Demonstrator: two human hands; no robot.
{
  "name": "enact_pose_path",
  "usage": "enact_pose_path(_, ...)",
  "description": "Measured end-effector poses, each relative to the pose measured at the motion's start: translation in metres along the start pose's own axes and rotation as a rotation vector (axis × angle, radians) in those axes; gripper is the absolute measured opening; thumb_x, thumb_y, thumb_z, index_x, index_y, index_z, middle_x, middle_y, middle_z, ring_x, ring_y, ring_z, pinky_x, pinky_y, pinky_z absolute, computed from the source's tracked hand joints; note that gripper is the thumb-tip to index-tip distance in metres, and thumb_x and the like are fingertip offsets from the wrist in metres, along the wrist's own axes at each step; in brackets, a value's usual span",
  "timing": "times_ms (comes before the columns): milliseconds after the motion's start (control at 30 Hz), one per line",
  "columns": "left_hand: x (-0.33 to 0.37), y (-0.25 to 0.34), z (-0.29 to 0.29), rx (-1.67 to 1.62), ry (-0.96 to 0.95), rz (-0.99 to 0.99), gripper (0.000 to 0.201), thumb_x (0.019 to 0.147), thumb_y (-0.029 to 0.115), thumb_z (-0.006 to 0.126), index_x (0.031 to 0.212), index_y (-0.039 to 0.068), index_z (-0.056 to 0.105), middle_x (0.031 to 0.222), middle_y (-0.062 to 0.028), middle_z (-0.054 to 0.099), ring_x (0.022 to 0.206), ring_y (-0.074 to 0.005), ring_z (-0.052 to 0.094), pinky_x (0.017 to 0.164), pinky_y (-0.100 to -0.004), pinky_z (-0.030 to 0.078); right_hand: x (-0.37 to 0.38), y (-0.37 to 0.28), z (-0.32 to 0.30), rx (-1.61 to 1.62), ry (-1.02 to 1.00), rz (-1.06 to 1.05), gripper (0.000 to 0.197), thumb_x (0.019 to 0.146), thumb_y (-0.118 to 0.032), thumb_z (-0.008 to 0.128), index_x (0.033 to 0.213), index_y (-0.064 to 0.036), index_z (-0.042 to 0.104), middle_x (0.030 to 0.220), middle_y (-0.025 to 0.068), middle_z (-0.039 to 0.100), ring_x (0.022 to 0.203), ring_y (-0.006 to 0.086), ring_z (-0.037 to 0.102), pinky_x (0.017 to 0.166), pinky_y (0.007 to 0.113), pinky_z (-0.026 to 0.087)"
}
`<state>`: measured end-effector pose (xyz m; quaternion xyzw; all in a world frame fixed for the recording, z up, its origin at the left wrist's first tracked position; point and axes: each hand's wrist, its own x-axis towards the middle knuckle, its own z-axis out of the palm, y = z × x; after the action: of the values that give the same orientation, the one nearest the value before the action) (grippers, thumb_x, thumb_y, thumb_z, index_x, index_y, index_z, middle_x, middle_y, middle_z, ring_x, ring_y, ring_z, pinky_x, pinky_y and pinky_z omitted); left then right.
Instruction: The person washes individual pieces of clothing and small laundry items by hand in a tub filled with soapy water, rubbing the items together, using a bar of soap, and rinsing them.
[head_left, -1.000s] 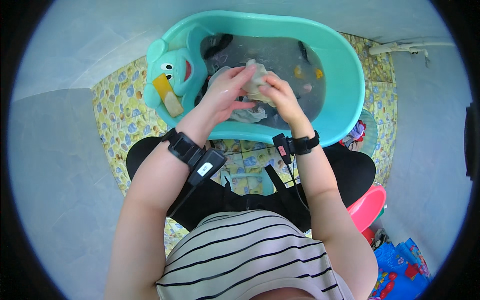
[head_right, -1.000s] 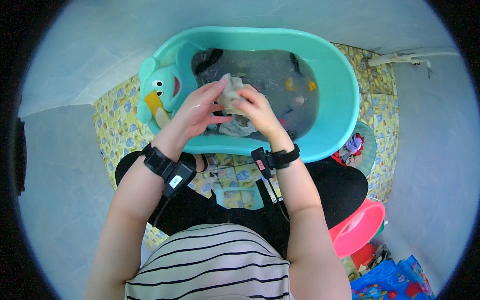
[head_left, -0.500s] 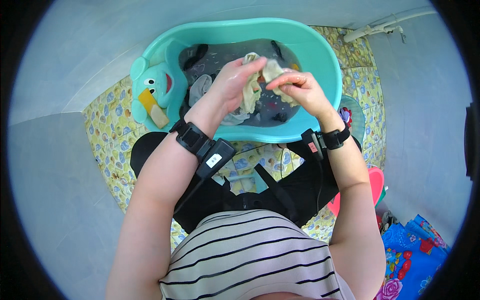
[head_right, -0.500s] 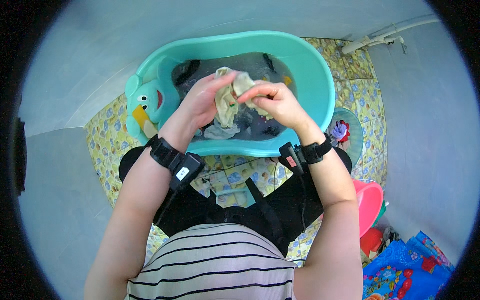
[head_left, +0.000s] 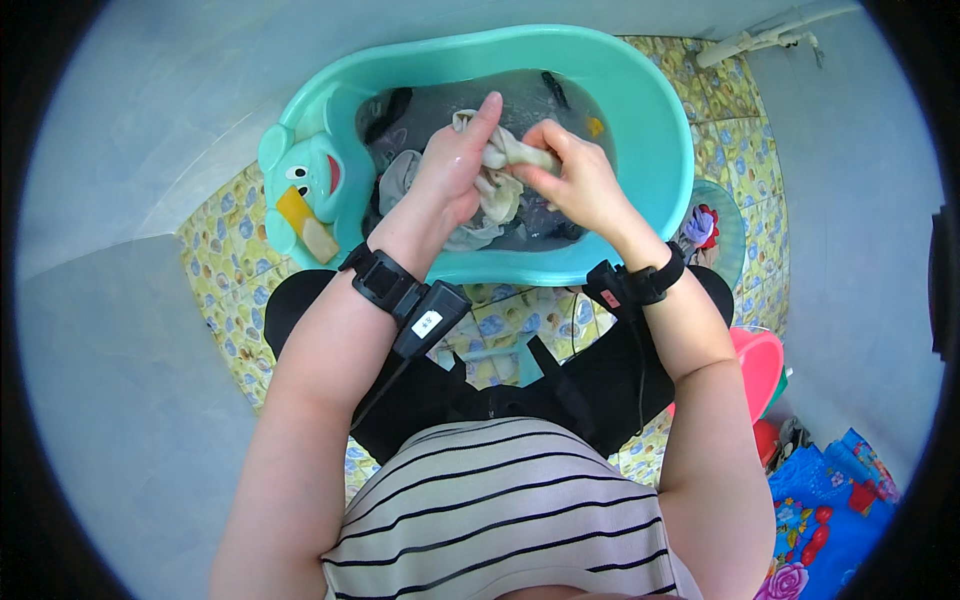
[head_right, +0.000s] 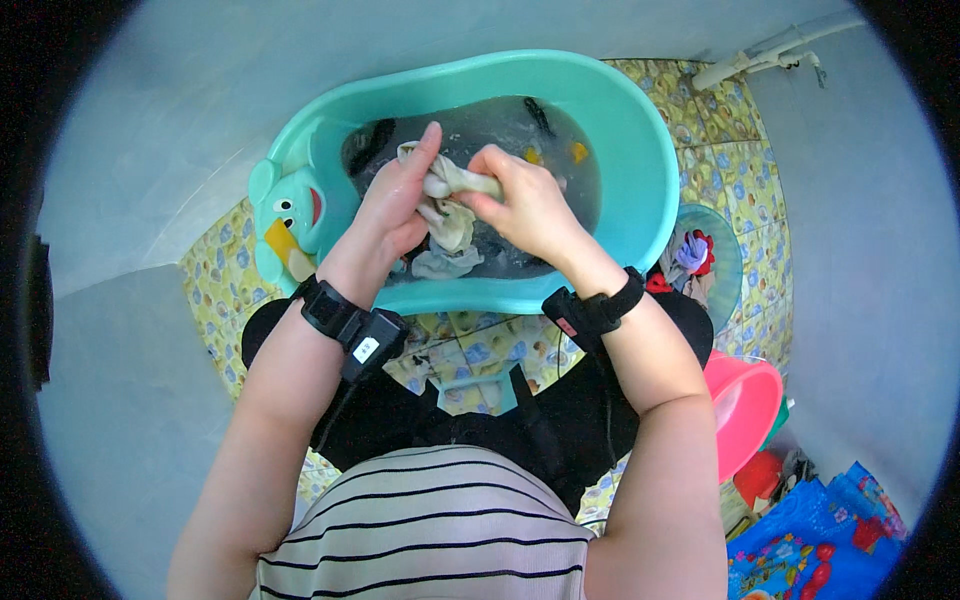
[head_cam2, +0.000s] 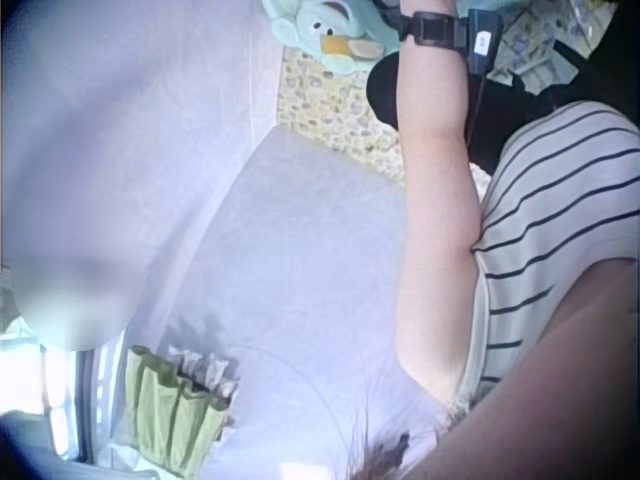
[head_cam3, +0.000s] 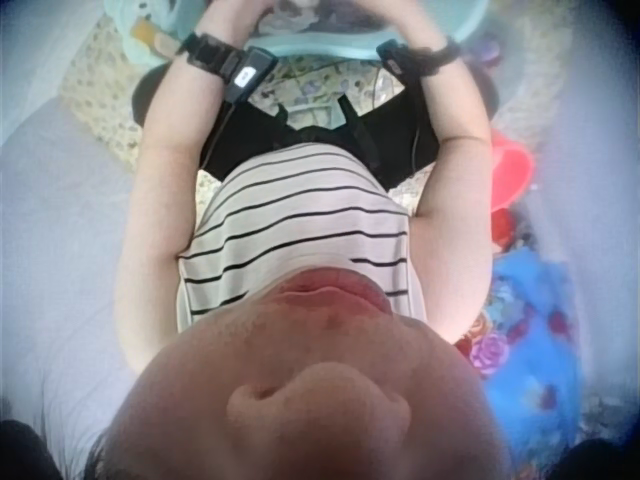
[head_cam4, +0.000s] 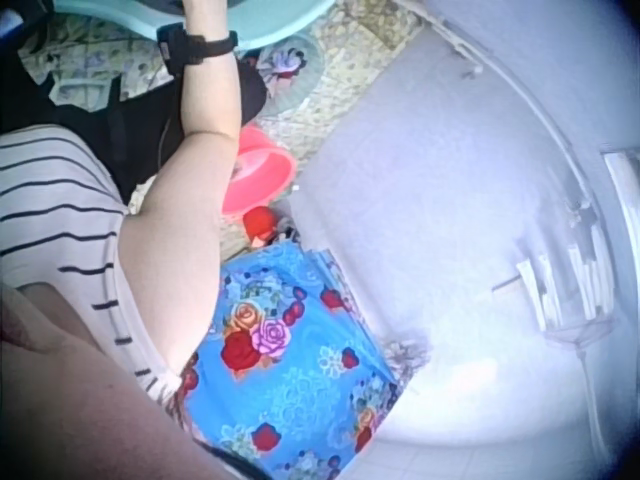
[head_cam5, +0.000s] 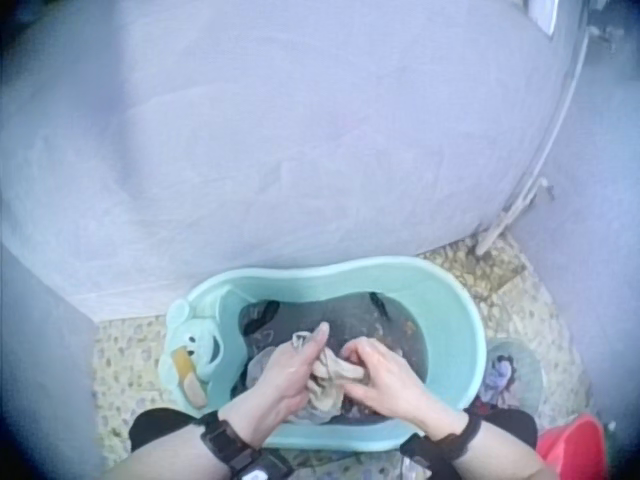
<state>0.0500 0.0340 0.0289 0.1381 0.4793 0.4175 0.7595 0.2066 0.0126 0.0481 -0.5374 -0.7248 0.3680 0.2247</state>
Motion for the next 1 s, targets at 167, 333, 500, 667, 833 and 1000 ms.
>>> enact_pose_path(167, -0.004, 0.006, -0.002, -0.053, -0.351, -0.008, 0.022, 0.082, 0.023, 0.060, 0.085, 0.001, 0.055, 0.076, -0.0048, 0.056, 0.064, -0.0126, 0.052, 0.060, -0.0257, 0.043, 0.001, 0.027, -0.002, 0.709, -0.173, 0.106, 0.026, 0.085, -0.023, 0.053, 0.098, -0.0014, 0.058, 0.083, -0.0002, 0.058, 0.077, 0.0092, 0.049, 0.072, 0.025, 0.040)
enact_pose_path(333, -0.009, 0.014, -0.004, -0.026, -0.319, 0.029, 0.017, 0.083, 0.019, 0.058, 0.084, 0.002, 0.057, 0.075, -0.0031, 0.057, 0.062, -0.0097, 0.052, 0.057, -0.0228, 0.043, 0.005, 0.028, -0.005, 0.870, -0.252, 0.220, 0.031, 0.084, -0.024, 0.054, 0.105, -0.0004, 0.055, 0.096, 0.0028, 0.058, 0.093, 0.0104, 0.049, 0.079, 0.026, 0.040)
enact_pose_path(500, -0.007, 0.011, -0.004, -0.104, -0.261, -0.002, 0.016, 0.082, 0.018, 0.059, 0.085, 0.002, 0.057, 0.077, -0.0034, 0.058, 0.064, -0.0109, 0.053, 0.059, -0.0242, 0.045, 0.009, 0.024, 0.011, 0.594, -0.057, 0.019, 0.032, 0.080, -0.023, 0.060, 0.104, -0.0022, 0.054, 0.099, 0.0048, 0.058, 0.095, 0.0121, 0.050, 0.082, 0.027, 0.039)
enact_pose_path(667, -0.007, 0.014, -0.008, -0.057, -0.313, 0.004, 0.012, 0.079, 0.007, 0.059, 0.089, 0.000, 0.056, 0.082, -0.0057, 0.058, 0.067, -0.0144, 0.055, 0.061, -0.0260, 0.046, 0.012, 0.040, 0.006, 0.700, -0.086, 0.121, 0.019, 0.083, -0.012, 0.053, 0.099, -0.0028, 0.056, 0.090, 0.0013, 0.058, 0.089, 0.0083, 0.050, 0.080, 0.025, 0.039)
enact_pose_path(833, -0.009, 0.014, -0.009, -0.102, -0.319, 0.012, 0.013, 0.079, 0.002, 0.054, 0.092, -0.001, 0.053, 0.083, -0.0079, 0.057, 0.070, -0.0165, 0.054, 0.064, -0.0290, 0.047, 0.014, 0.045, 0.002, 0.743, -0.092, 0.104, 0.019, 0.085, -0.017, 0.048, 0.095, -0.0024, 0.055, 0.085, -0.0008, 0.055, 0.084, 0.0071, 0.046, 0.079, 0.023, 0.036)
enact_pose_path(1000, -0.008, 0.022, -0.011, -0.270, -0.342, -0.055, 0.013, 0.084, 0.007, 0.049, 0.094, 0.000, 0.051, 0.086, -0.0093, 0.056, 0.074, -0.0185, 0.054, 0.069, -0.0321, 0.046, 0.013, 0.046, 0.006, 0.819, -0.199, 0.186, 0.024, 0.085, -0.023, 0.050, 0.098, -0.0034, 0.053, 0.083, -0.0002, 0.052, 0.087, 0.0076, 0.044, 0.079, 0.022, 0.035)
